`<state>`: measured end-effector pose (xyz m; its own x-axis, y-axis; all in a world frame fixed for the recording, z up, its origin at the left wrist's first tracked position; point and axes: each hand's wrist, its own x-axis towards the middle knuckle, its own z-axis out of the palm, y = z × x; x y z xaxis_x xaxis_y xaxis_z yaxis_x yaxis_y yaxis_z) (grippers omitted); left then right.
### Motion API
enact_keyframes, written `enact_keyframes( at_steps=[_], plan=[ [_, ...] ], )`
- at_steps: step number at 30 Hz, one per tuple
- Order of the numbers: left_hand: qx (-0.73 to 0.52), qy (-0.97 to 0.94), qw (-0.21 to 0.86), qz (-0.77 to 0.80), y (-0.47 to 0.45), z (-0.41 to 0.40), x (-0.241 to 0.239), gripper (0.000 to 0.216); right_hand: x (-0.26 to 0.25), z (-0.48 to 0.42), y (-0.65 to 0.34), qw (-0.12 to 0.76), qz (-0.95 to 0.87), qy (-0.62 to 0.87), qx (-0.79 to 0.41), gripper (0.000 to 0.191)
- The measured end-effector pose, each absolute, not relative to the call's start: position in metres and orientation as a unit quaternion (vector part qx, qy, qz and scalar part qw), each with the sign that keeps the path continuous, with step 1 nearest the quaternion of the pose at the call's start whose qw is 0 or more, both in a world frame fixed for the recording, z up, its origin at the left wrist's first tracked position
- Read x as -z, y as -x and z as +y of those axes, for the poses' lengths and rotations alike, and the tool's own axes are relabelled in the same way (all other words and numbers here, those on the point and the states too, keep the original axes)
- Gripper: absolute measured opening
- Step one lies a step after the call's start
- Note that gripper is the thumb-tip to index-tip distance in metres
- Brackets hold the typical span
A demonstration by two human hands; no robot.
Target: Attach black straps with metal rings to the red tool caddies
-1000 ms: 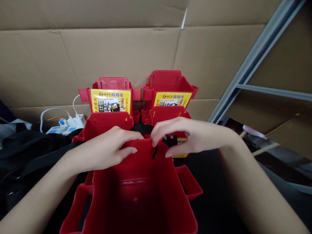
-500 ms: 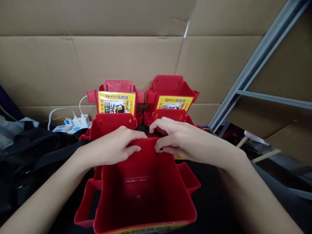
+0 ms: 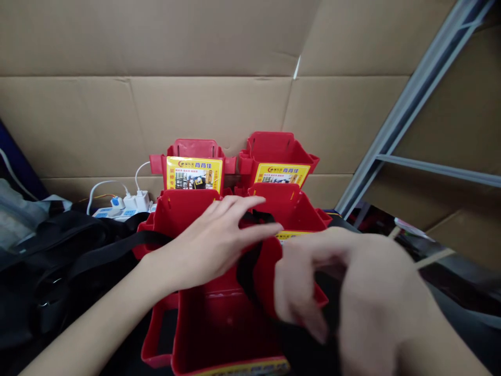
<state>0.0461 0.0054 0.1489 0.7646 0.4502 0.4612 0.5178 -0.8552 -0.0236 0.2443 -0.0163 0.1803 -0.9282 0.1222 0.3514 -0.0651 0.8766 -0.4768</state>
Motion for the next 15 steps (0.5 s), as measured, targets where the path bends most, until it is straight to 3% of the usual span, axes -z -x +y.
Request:
enact_keyframes(
  at_steps=[3, 5, 10, 15],
  plan=[
    [0.229, 0.957, 0.075, -0.159, -0.051, 0.001, -0.148, 0.019, -0.18, -0.011, -0.238, 0.253, -0.925, -0.04, -0.282, 0.027],
    [0.225, 0.963, 0.066, -0.13, -0.051, 0.003, -0.147, 0.017, -0.181, -0.009, -0.241, 0.268, -0.936, 0.044, -0.224, 0.011],
    [0.18, 0.975, -0.061, -0.119, -0.037, 0.004, -0.152, 0.023, -0.183, 0.004, -0.258, 0.127, -0.948, 0.292, -0.024, 0.025],
    [0.173, 0.949, -0.13, -0.228, 0.01, -0.02, -0.179, 0.016, -0.178, 0.022, -0.258, 0.05, -0.946, 0.32, 0.028, 0.011]
  ],
)
